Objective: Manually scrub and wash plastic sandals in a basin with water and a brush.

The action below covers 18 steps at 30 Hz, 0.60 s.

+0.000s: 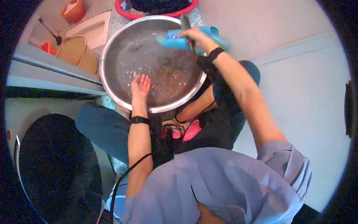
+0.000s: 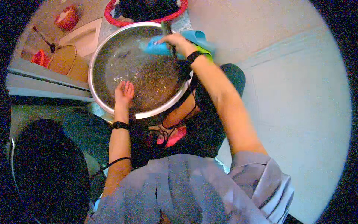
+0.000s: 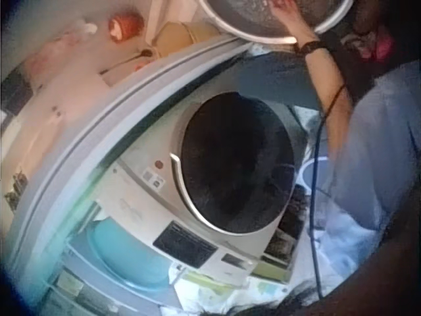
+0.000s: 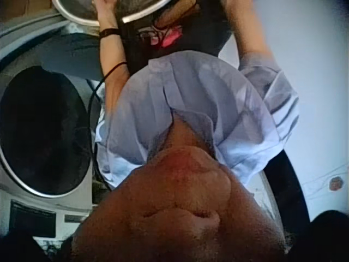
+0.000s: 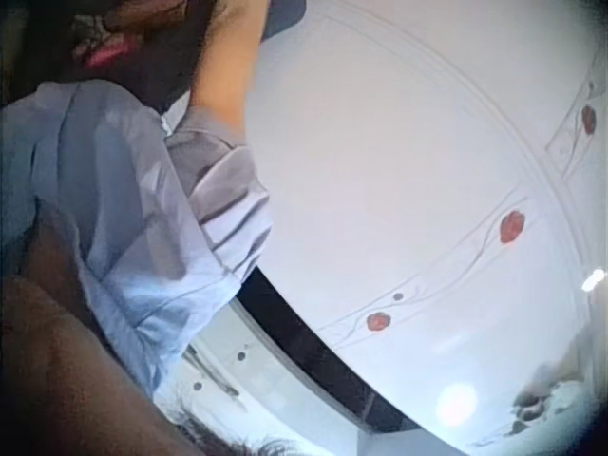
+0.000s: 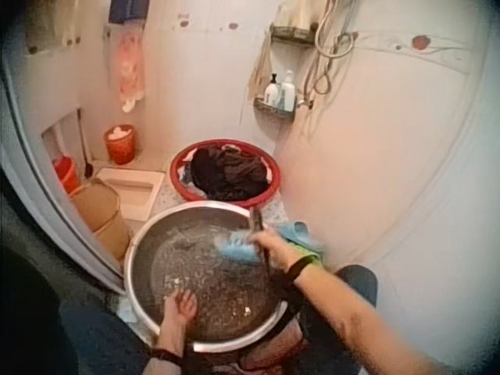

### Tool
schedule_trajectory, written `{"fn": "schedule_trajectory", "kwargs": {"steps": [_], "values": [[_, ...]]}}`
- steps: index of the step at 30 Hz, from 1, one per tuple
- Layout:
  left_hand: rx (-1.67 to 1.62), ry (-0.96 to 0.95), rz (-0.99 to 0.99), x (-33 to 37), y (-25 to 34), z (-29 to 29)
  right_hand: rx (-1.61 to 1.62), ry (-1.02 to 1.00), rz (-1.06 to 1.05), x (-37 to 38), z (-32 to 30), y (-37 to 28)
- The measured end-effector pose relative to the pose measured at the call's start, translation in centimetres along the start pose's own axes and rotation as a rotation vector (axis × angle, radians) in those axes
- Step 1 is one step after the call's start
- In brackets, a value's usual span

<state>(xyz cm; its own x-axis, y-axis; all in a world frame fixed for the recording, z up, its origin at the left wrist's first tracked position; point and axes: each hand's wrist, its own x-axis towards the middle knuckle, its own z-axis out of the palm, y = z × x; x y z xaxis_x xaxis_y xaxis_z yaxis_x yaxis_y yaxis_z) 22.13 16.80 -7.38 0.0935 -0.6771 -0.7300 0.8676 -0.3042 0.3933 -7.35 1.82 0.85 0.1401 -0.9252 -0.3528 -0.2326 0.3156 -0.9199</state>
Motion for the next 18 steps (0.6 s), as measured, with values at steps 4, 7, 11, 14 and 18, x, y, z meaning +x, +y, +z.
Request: {"fn": "schedule_trajectory", "kwargs": {"steps": [4,7,11,14,18], "values": [[0.015,-0.087,-0.035,-0.1,0.1,0.5,0.087,0.053,-0.067,-2.4,-7.9,-6.9],[0.033,-0.093,-0.021,0.0,0.6,-1.1,0.186,-0.048,-0.03,-6.6,-12.3,-11.4],[-0.001,-0.068,-0.019,-0.3,0.5,-1.4,0.314,0.154,-0.029,-10.2,-17.0,-10.7],[0.011,-0.065,-0.005,-0.2,0.9,-1.6,0.4,0.251,-0.037,-12.2,-18.0,-9.4],[0.03,-0.1,0.038,0.8,2.1,-3.4,0.366,0.25,-0.041,-14.6,-15.8,-5.7]]}}
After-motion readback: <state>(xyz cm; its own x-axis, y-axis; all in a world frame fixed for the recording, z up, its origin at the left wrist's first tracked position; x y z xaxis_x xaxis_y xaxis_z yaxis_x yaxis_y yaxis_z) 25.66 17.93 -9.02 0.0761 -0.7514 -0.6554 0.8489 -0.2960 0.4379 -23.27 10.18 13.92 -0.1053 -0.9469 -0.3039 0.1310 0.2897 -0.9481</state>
